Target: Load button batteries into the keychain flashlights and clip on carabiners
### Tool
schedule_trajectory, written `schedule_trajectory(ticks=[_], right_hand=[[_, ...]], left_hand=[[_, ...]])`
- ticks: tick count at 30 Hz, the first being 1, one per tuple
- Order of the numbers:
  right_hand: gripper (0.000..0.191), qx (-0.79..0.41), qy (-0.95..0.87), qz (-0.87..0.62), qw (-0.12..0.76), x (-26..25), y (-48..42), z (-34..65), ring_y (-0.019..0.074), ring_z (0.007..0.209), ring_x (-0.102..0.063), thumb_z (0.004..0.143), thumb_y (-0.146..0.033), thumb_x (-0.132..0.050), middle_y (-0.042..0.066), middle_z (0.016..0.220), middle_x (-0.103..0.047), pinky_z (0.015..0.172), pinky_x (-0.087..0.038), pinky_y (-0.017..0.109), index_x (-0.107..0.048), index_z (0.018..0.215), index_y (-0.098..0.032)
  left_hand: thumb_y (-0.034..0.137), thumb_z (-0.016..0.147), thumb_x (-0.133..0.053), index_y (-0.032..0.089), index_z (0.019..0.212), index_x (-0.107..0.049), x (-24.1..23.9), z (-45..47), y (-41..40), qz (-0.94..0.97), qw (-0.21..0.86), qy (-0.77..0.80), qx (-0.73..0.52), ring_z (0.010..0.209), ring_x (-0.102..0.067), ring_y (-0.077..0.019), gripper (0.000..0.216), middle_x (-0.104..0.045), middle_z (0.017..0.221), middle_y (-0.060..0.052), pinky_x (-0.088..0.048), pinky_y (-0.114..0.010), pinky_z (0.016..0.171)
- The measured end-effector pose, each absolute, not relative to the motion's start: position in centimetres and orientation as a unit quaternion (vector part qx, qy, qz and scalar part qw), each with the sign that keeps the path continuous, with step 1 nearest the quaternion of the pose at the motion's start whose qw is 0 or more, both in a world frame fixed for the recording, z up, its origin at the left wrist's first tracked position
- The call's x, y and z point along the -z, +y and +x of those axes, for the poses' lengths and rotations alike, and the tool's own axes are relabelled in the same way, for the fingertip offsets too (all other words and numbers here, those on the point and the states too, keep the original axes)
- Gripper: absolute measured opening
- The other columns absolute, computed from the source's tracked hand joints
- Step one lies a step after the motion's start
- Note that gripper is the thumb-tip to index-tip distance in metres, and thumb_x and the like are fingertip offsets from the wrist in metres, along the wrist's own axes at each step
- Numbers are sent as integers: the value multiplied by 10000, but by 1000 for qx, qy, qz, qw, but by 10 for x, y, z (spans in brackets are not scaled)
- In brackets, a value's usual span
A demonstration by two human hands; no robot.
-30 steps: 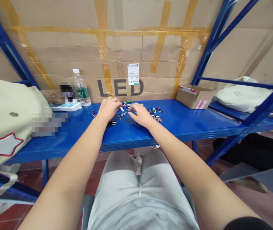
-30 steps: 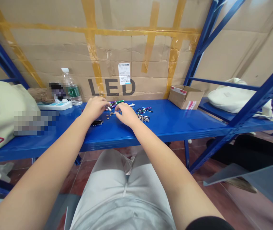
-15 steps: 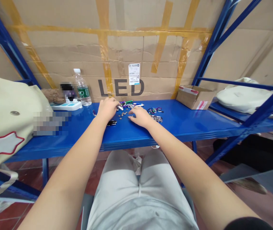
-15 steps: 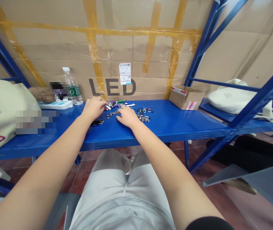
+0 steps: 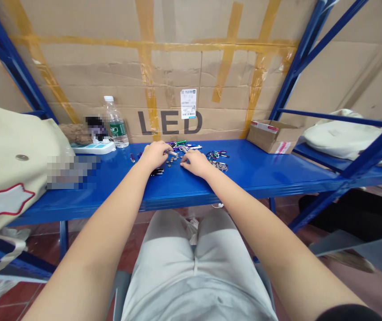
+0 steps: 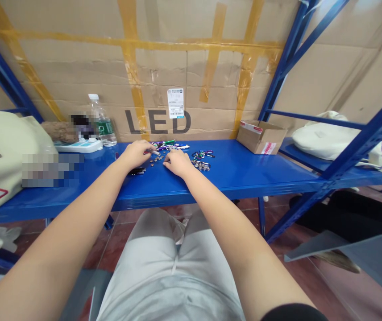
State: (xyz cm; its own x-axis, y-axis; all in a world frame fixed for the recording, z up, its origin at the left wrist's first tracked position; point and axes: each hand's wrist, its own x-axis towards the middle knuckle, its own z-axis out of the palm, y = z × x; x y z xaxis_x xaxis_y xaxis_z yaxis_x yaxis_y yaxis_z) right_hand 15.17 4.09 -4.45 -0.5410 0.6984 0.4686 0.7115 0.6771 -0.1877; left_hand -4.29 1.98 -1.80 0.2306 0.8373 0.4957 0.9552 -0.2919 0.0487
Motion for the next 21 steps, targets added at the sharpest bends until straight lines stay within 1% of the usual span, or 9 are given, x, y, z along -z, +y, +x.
schedule_trajectory(ticks=[3, 6, 9, 11, 15, 18, 21], right_hand=[[136, 0, -871, -385, 306, 43, 44, 154, 210, 958, -600, 857, -261, -620, 80, 1011, -679, 860, -450, 329, -695, 926, -170], [110, -7, -863, -374, 339, 41, 45, 153, 182, 882, -605, 863, -217, -595, 71, 950, -681, 810, -451, 292, -673, 906, -153], [94, -10, -861, -372, 347, 40, 47, 153, 174, 817, -607, 862, -204, -586, 53, 880, -682, 779, -449, 286, -668, 875, -160], [87, -6, -861, -375, 342, 41, 48, 155, 175, 818, -608, 855, -194, -588, 45, 870, -684, 787, -449, 288, -669, 869, -166], [135, 22, -861, -394, 322, 43, 50, 158, 221, 969, -593, 855, -174, -563, 81, 975, -673, 875, -437, 330, -692, 893, -169], [204, 44, -862, -411, 292, 42, 54, 154, 279, 1042, -569, 882, -243, -544, 120, 1059, -652, 905, -429, 395, -720, 967, -182], [234, 54, -871, -415, 255, 40, 59, 146, 312, 1049, -565, 869, -319, -583, 139, 1082, -650, 894, -436, 427, -735, 993, -193]], left_hand=[[108, 733, -538, 252, 995, -719, 22, -45, 26, -785, 101, -564, 234, 1031, -610, -224, 350, -691, 1071, -29, -455, -322, 887], [100, 725, -536, 209, 966, -717, 23, -43, 27, -798, 71, -541, 255, 968, -630, -214, 321, -711, 1010, -38, -467, -305, 863], [115, 740, -543, 178, 952, -707, 22, -39, 25, -804, 20, -524, 281, 897, -645, -201, 276, -721, 952, -41, -475, -285, 813], [140, 755, -554, 167, 941, -703, 22, -37, 24, -803, -1, -526, 280, 877, -648, -203, 240, -721, 934, -45, -473, -285, 793], [161, 756, -569, 177, 902, -704, 24, -41, 27, -796, 36, -543, 266, 846, -634, -213, 200, -718, 906, -49, -457, -298, 755], [155, 752, -566, 191, 933, -705, 25, -45, 30, -785, 57, -554, 271, 838, -627, -208, 231, -717, 914, -46, -449, -297, 749], [154, 750, -565, 193, 945, -707, 25, -46, 31, -779, 56, -565, 266, 838, -626, -209, 244, -717, 920, -47, -445, -298, 744]])
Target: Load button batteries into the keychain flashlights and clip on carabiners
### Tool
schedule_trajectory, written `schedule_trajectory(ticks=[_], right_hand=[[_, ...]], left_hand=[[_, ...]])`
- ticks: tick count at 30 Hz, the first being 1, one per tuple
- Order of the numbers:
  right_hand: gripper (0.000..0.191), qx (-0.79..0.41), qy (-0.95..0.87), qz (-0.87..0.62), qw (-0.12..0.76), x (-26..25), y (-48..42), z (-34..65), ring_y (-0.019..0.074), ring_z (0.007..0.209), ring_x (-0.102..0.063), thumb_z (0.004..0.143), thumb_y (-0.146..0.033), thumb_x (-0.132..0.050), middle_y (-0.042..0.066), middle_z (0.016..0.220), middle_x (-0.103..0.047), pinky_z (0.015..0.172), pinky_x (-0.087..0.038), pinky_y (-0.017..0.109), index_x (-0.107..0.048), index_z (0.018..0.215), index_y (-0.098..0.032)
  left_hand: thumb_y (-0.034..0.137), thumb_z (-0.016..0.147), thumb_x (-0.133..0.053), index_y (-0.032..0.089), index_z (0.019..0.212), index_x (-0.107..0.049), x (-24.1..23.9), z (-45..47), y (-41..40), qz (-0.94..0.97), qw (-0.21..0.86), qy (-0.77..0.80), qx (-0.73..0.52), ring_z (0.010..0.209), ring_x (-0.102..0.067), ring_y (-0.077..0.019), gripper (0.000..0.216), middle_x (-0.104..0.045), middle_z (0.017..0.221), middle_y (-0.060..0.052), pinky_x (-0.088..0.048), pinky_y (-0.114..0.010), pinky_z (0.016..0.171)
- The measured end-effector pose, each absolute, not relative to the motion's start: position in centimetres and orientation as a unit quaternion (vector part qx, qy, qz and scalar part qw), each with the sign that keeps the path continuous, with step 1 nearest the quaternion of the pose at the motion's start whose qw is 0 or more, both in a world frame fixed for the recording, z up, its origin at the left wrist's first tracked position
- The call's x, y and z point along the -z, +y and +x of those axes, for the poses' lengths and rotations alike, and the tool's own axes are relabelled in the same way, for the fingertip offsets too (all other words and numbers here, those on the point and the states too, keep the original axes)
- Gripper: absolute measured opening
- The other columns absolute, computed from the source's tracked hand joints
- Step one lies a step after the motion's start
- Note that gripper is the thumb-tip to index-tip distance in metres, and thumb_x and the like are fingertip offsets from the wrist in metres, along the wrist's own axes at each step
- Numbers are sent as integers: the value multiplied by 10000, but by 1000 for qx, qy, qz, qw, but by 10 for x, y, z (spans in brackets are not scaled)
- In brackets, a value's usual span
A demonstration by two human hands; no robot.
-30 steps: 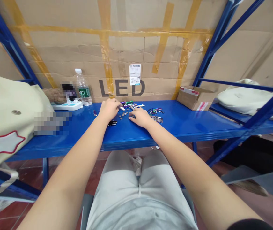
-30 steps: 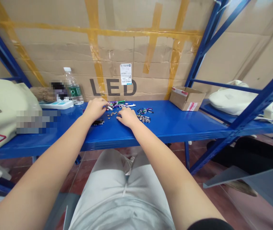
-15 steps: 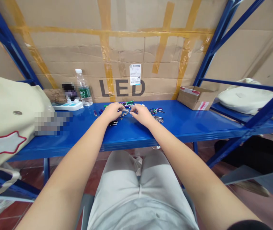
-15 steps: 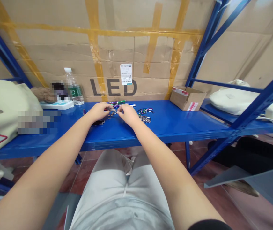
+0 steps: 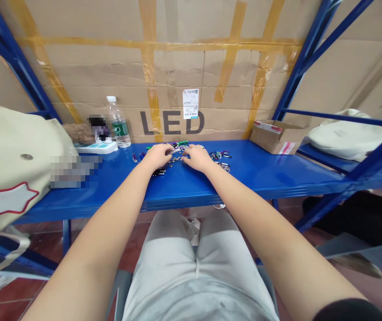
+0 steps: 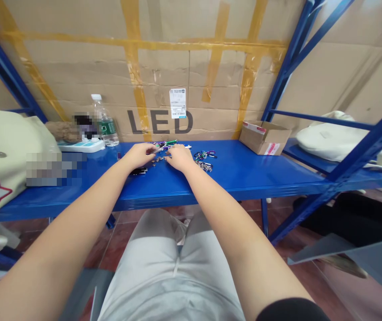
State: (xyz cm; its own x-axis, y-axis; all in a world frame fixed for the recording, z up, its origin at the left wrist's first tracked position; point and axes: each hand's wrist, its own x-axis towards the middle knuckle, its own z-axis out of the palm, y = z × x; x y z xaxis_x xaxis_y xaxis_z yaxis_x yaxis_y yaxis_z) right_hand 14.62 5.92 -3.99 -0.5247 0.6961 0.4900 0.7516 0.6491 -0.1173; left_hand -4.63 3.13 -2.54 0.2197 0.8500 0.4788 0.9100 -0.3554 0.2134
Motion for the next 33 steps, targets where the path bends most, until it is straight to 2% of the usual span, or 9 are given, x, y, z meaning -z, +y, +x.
schedule_trajectory(ticks=[4, 10, 20, 28, 33], right_hand=[[184, 51, -885, -411, 214, 38, 64, 138, 278, 1031, -577, 846, -325, -626, 101, 1038, -679, 892, -446, 383, -751, 919, -213], [185, 43, -889, -411, 198, 40, 67, 136, 234, 1029, -592, 868, -298, -592, 66, 1084, -682, 890, -455, 339, -751, 943, -240], [137, 51, -886, -406, 219, 42, 64, 136, 285, 1016, -587, 836, -242, -627, 99, 1045, -681, 839, -474, 392, -754, 885, -226], [94, 51, -895, -376, 235, 40, 56, 146, 235, 999, -587, 820, -221, -664, 65, 1000, -680, 857, -447, 344, -749, 859, -229], [130, 47, -895, -368, 247, 39, 53, 153, 238, 1030, -576, 846, -296, -649, 70, 1039, -672, 868, -438, 349, -746, 899, -228]], left_hand=[[158, 751, -561, 183, 927, -706, 24, -45, 30, -779, 50, -566, 266, 836, -627, -212, 230, -717, 919, -50, -442, -297, 733], [168, 756, -554, 183, 920, -706, 22, -43, 27, -786, 40, -560, 259, 827, -622, -204, 224, -714, 915, -44, -443, -290, 731], [186, 748, -539, 192, 848, -683, 25, -45, 29, -806, 47, -529, 261, 774, -601, -188, 176, -693, 839, -29, -439, -286, 705], [182, 751, -548, 189, 862, -685, 23, -43, 25, -796, 39, -546, 259, 815, -616, -205, 176, -695, 874, -40, -445, -299, 732], [185, 748, -539, 187, 847, -671, 23, -44, 27, -803, 43, -535, 259, 787, -600, -194, 165, -682, 842, -33, -438, -294, 717]])
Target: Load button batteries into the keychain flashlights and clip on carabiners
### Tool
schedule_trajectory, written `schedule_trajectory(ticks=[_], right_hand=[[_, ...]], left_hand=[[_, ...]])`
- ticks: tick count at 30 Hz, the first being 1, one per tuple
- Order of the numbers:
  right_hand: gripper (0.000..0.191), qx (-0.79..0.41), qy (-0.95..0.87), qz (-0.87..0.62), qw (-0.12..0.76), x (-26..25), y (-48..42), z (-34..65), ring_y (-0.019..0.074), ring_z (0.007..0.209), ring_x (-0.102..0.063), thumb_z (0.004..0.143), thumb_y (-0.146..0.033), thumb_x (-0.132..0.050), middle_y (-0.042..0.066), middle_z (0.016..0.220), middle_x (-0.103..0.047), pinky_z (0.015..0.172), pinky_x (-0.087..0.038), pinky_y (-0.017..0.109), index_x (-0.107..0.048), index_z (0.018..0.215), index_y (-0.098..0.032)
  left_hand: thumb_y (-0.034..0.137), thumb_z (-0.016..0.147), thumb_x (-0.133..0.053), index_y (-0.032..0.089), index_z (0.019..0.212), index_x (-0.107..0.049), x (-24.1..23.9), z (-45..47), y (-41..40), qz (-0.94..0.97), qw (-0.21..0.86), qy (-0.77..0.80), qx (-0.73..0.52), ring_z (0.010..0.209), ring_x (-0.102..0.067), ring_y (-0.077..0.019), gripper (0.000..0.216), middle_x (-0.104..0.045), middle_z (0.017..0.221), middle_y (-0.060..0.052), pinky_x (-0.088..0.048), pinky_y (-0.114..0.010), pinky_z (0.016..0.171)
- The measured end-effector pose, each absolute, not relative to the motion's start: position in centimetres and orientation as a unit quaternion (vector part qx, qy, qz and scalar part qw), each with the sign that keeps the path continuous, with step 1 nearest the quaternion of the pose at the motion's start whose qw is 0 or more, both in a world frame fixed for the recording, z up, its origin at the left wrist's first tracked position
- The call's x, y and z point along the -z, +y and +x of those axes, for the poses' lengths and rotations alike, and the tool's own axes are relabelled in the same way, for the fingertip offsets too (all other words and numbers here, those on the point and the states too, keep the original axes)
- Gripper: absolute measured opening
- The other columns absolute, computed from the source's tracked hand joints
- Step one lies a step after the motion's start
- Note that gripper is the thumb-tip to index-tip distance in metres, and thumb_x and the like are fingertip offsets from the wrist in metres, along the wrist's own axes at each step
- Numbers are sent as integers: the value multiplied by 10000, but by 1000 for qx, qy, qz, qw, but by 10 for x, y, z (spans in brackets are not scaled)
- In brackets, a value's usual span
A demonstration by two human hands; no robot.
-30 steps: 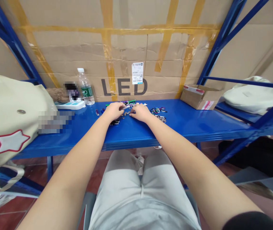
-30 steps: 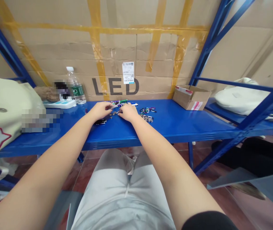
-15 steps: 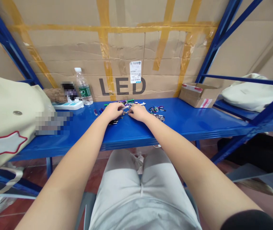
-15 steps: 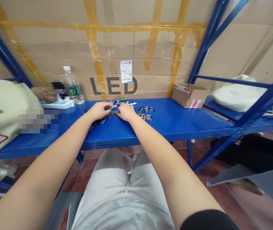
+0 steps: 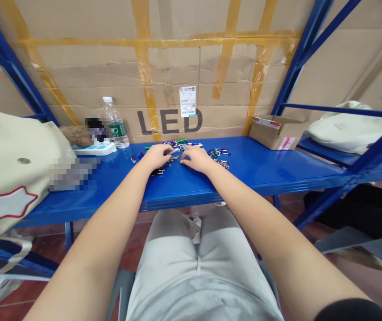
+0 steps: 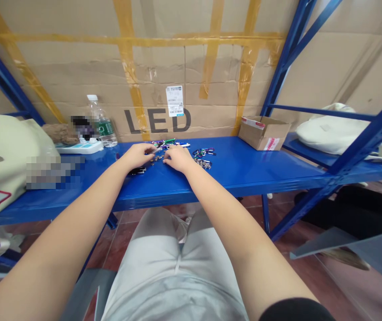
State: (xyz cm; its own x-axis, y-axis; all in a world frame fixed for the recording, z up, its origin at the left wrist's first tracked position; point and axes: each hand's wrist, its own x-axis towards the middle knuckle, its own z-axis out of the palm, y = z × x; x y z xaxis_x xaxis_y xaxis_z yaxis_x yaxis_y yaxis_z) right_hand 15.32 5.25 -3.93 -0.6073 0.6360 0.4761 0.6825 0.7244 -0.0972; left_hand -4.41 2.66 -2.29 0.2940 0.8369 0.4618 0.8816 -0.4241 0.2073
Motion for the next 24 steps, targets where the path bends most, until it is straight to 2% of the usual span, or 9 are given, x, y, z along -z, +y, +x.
schedule_trajectory(ticks=[7, 14, 16, 19, 21, 24], right_hand=[[164, 28, -895, -373, 242, 42, 56, 151, 238, 1014, -588, 859, -343, -632, 72, 1027, -671, 864, -446, 357, -757, 913, -251], [85, 6, -896, -363, 257, 40, 53, 153, 216, 950, -600, 815, -294, -685, 48, 950, -679, 864, -448, 337, -752, 821, -242], [109, 10, -884, -371, 285, 36, 50, 155, 220, 991, -586, 832, -286, -663, 61, 998, -662, 888, -438, 342, -742, 877, -225], [150, -2, -849, -368, 378, 30, 45, 158, 220, 1040, -567, 862, -281, -627, 71, 1042, -636, 900, -428, 347, -717, 955, -205], [128, -20, -837, -339, 430, 28, 43, 158, 216, 1034, -564, 852, -273, -639, 63, 1011, -632, 888, -426, 343, -711, 932, -205], [89, -28, -844, -294, 447, 28, 41, 158, 209, 1011, -560, 829, -250, -662, 56, 968, -619, 881, -417, 336, -708, 890, -204]], left_hand=[[199, 750, -538, 190, 800, -654, 23, -45, 27, -807, 45, -528, 261, 761, -591, -190, 127, -674, 809, -27, -427, -289, 694], [206, 749, -539, 192, 854, -672, 23, -43, 26, -806, 23, -528, 267, 800, -612, -191, 169, -696, 852, -25, -455, -289, 733], [203, 744, -547, 188, 867, -673, 23, -42, 25, -802, -1, -530, 274, 815, -625, -193, 177, -704, 870, -28, -464, -291, 755], [201, 733, -563, 179, 864, -672, 23, -40, 23, -803, -22, -525, 280, 817, -635, -199, 172, -707, 869, -33, -474, -299, 772], [221, 742, -571, 185, 858, -674, 23, -39, 22, -808, -30, -517, 283, 819, -641, -203, 160, -711, 864, -30, -483, -304, 771], [240, 755, -571, 192, 838, -676, 23, -37, 20, -815, -37, -497, 295, 828, -650, -201, 142, -718, 856, -20, -489, -295, 764]])
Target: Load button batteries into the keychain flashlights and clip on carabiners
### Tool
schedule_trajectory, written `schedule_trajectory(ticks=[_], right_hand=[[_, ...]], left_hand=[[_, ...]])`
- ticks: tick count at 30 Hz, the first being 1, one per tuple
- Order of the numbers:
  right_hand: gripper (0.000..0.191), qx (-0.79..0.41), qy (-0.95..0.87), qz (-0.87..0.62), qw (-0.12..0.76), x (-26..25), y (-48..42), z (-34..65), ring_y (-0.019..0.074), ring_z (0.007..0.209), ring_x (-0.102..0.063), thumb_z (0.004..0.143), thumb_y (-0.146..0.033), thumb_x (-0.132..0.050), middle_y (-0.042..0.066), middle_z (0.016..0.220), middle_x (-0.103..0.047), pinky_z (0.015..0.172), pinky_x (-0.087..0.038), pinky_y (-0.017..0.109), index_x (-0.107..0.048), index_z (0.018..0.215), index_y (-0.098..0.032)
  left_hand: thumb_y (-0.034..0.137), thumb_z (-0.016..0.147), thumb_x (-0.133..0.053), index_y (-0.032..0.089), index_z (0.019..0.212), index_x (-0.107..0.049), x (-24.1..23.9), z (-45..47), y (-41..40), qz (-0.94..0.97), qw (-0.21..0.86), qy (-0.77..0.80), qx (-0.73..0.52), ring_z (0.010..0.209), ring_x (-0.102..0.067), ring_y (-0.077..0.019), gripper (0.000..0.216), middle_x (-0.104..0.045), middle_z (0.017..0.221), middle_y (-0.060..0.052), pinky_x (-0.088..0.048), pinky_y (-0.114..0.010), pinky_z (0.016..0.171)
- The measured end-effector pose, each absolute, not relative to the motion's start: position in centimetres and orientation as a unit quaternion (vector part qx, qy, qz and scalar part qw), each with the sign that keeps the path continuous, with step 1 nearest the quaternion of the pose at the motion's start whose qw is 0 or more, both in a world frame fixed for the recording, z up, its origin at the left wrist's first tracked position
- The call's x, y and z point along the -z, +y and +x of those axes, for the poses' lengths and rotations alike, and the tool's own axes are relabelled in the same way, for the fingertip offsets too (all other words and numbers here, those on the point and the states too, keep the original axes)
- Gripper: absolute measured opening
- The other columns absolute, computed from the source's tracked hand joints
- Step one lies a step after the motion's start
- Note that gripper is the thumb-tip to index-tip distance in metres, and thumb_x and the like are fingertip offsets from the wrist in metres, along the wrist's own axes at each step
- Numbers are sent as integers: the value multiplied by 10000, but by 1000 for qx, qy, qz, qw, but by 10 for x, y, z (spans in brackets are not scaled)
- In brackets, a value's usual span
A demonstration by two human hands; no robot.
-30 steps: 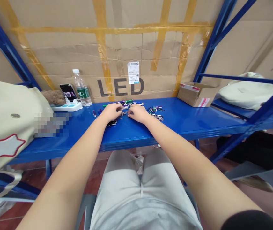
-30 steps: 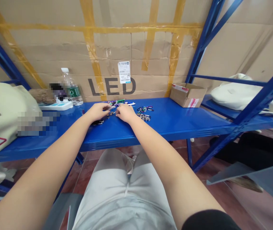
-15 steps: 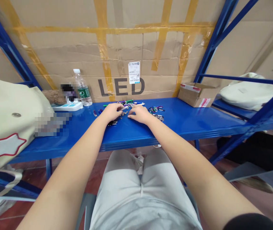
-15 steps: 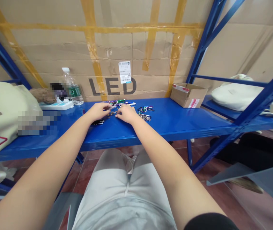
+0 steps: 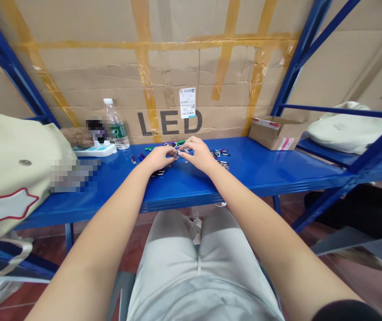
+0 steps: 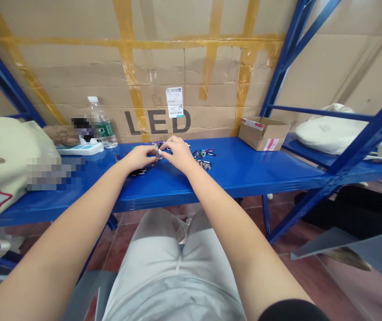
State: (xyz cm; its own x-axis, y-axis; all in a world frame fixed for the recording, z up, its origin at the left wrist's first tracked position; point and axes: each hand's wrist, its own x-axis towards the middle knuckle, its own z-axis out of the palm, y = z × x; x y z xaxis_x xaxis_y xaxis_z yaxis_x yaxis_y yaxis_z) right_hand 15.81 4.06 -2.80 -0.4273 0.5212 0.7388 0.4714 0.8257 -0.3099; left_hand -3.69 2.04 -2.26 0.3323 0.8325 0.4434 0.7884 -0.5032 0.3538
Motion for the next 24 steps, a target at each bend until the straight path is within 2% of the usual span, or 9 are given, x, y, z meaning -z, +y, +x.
schedule_trajectory(ticks=[7, 15, 24], right_hand=[[65, -36, -857, -248, 450, 29, 39, 158, 194, 976, -564, 828, -221, -659, 44, 938, -606, 887, -430, 324, -694, 882, -211], [86, -43, -865, -223, 447, 31, 41, 157, 193, 956, -567, 815, -213, -675, 44, 933, -607, 873, -438, 329, -705, 896, -211], [85, 44, -877, -230, 420, 29, 36, 160, 189, 929, -554, 864, -201, -601, 61, 981, -617, 845, -407, 303, -659, 925, -186]], left_hand=[[193, 734, -586, 179, 808, -686, 21, -36, 20, 813, 40, 497, -302, 814, -653, -189, 125, -728, 842, -11, -482, -283, 781], [235, 757, -597, 183, 850, -701, 20, -35, 20, 809, 24, 507, -295, 840, -651, -202, 148, -729, 866, -29, -470, -296, 776], [167, 743, -569, 178, 891, -704, 17, -34, 19, 806, 24, 500, -316, 901, -658, -204, 202, -735, 935, -36, -472, -291, 807]])
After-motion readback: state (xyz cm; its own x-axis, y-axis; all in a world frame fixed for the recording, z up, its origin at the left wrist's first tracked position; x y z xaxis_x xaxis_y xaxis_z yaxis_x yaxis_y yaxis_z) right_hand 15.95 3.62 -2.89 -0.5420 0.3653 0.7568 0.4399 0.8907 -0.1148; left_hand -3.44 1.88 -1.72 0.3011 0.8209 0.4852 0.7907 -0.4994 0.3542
